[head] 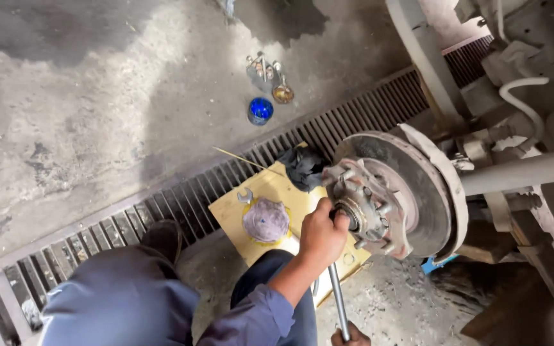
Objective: The person works on a vehicle's wheel hub assembly, using a socket wrench to tighten a central nut. They then use a thin metal rod to apply a substance from a small container into the hub area. Finally, they insert a cotter pin into the hub and bend it with pliers.
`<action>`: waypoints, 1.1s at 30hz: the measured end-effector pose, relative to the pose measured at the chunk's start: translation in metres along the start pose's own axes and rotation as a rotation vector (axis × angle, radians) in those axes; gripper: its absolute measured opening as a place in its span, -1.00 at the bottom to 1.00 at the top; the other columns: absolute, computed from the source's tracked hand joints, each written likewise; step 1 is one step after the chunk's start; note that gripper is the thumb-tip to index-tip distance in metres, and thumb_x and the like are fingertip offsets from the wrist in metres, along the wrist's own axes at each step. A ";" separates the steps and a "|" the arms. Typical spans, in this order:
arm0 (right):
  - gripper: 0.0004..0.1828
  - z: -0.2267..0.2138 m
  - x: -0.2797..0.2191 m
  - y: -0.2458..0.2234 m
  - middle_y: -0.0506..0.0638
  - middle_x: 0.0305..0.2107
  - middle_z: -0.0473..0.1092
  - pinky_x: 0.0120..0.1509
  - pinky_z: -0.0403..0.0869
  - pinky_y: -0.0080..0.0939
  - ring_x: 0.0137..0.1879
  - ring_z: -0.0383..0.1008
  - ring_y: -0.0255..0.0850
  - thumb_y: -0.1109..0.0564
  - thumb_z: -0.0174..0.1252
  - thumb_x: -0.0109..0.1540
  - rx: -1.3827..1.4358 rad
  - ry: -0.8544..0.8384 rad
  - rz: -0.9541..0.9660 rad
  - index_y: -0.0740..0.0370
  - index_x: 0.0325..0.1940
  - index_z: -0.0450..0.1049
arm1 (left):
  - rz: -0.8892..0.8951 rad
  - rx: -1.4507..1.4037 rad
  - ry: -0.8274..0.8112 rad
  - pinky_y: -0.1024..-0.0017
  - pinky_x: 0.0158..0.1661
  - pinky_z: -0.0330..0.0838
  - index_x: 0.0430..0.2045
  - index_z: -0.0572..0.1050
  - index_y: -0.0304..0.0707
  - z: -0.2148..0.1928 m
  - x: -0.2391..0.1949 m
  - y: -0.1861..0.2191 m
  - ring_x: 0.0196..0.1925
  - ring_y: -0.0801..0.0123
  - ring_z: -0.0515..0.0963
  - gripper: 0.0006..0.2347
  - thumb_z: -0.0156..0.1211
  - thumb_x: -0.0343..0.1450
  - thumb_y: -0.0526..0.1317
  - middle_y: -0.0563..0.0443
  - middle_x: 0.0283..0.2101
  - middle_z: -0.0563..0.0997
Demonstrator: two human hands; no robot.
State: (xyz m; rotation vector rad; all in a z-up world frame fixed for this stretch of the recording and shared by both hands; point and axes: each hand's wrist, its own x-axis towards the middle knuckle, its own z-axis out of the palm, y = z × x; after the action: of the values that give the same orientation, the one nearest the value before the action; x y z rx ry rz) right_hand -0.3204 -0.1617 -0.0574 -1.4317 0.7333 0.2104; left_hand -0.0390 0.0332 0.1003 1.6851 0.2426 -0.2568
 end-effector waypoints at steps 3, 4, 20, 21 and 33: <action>-0.89 0.009 -0.001 0.008 0.12 -0.75 0.23 -0.43 0.31 0.00 -0.62 0.16 0.07 0.03 0.19 -0.03 -1.094 0.561 -0.415 -0.06 -0.46 0.59 | 0.061 0.011 0.064 -0.23 -0.29 0.26 -0.38 0.38 -0.20 0.008 -0.006 -0.009 -0.24 -0.54 0.50 -0.80 -0.03 0.30 -0.09 -0.46 -0.37 0.63; -0.96 0.019 -0.016 -0.010 0.06 -0.76 0.17 -0.45 0.26 -0.09 -0.62 0.12 -0.09 0.10 0.20 0.00 -0.977 0.522 -0.265 0.04 -0.54 0.54 | 0.074 0.020 0.060 -0.24 -0.30 0.24 -0.39 0.35 -0.21 0.009 -0.011 -0.011 -0.27 -0.55 0.49 -0.81 -0.04 0.32 -0.09 -0.47 -0.40 0.61; -0.84 0.037 -0.084 -0.094 -0.14 -0.62 0.32 -0.26 0.25 -0.37 -0.43 0.18 -0.32 -0.02 0.40 0.20 -0.701 0.187 0.035 0.05 -0.23 0.70 | -0.006 -0.035 0.055 -0.09 -0.17 0.34 -0.35 0.43 -0.30 -0.022 -0.003 -0.058 -0.19 -0.29 0.57 -0.70 -0.06 0.30 -0.04 -0.39 -0.27 0.65; -0.84 0.041 -0.094 -0.085 -0.14 -0.62 0.32 -0.26 0.25 -0.37 -0.43 0.18 -0.32 -0.02 0.40 0.20 -0.691 0.210 0.043 0.05 -0.23 0.70 | -0.003 -0.033 0.029 -0.09 -0.17 0.34 -0.35 0.43 -0.30 -0.022 0.000 -0.071 -0.19 -0.29 0.57 -0.70 -0.06 0.30 -0.04 -0.39 -0.27 0.65; -0.50 0.124 0.013 0.042 0.27 -0.46 0.50 -0.08 0.34 0.10 -0.26 0.44 0.18 -0.23 0.04 0.32 -0.596 0.497 0.237 0.26 -0.38 0.39 | -0.040 0.222 0.061 0.26 0.14 0.46 0.11 0.49 -0.26 -0.076 0.033 -0.062 0.12 -0.02 0.61 -0.60 0.16 0.44 -0.04 -0.18 0.17 0.58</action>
State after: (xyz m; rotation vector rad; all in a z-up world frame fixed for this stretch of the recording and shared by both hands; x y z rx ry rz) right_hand -0.2928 -0.0419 -0.1032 -1.9941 1.3271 0.2738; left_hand -0.0243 0.1168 0.0413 1.9116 0.3026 -0.2700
